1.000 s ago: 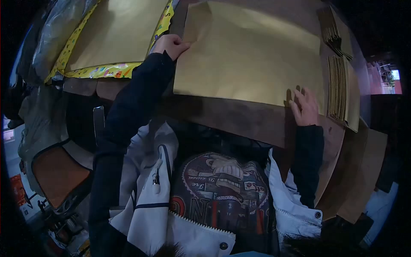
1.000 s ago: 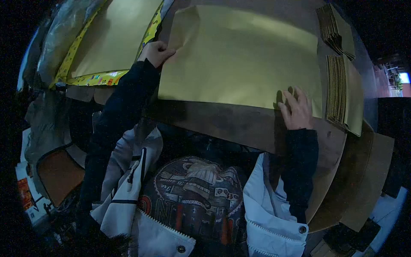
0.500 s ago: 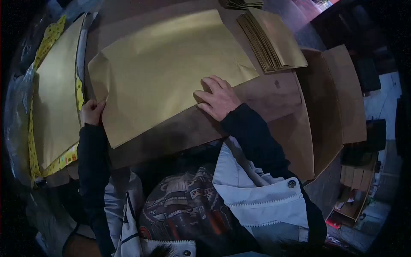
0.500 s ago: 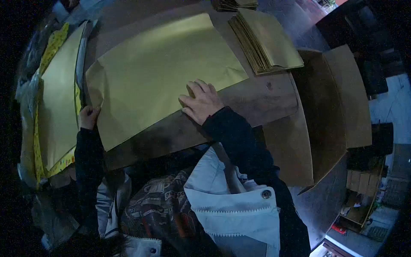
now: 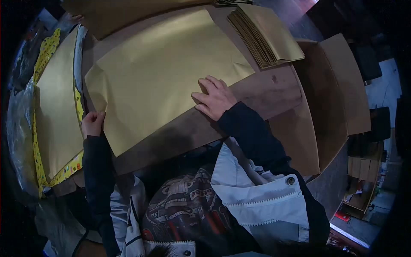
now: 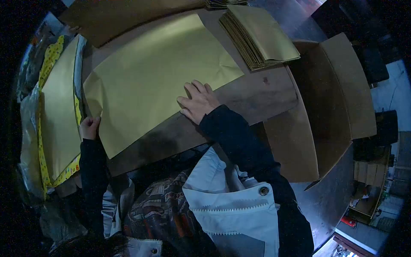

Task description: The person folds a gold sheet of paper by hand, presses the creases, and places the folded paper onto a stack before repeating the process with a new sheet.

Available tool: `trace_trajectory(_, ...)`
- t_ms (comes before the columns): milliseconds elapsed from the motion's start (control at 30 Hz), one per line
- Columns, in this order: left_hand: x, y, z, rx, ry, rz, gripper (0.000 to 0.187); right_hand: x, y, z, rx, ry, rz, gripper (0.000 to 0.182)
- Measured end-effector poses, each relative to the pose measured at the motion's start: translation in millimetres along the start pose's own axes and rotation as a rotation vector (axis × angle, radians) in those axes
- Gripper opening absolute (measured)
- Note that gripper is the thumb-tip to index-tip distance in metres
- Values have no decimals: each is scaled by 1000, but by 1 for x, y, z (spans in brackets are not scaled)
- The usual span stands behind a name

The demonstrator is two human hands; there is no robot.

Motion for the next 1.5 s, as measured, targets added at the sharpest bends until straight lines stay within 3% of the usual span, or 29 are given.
trace_trajectory(133, -1, -2, -4, 112, 73, -22, 26, -1, 1, -1, -15, 18, 19, 35)
trace_trajectory(233, 0, 0, 8, 6, 35, -46, 29, -2, -1, -2, 6, 24, 8, 34)
trace_trajectory(300, -1, -3, 4, 112, 140, -66, 32, -2, 0, -2, 25, 17, 13, 33)
trace_trajectory(700, -7, -7, -26, 119, 77, -31, 30, -1, 7, -5, -16, -7, 18, 33)
trace_trajectory(900, -7, 1, -6, -50, -20, -31, 25, 2, 5, -1, 0, -32, 33, 32)
trace_trajectory(933, -11, -7, -33, 44, 5, -41, 26, 1, 6, -1, -5, -21, 36, 32)
trace_trajectory(1033, -5, -7, -23, 185, 103, -22, 27, 2, 7, -2, -7, -38, 40, 32)
trace_trajectory(1067, -6, -1, -8, 21, -58, 14, 27, 1, 8, -2, -22, -25, 44, 32)
trace_trajectory(1267, -9, -7, -31, 132, -11, 7, 31, 2, 9, -3, -43, -18, 64, 36)
trace_trajectory(1300, -5, -5, -27, 160, 75, -37, 32, 5, 11, -7, -26, -23, 61, 36)
trace_trajectory(1367, -8, -7, -31, 144, -22, -16, 33, 4, 13, -10, -35, -54, 39, 36)
trace_trajectory(1500, -13, -6, -25, 47, -25, -135, 39, 7, 10, -8, -13, -69, 54, 38)
Point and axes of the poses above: each hand's wrist, its own x-axis towards the middle knuckle, its own y-axis out of the palm, z = x × y, the point moved 6 cm from there along x, towards the middle knuckle, and after that the axes turned 11 degrees about y, right-handed, at the moved point
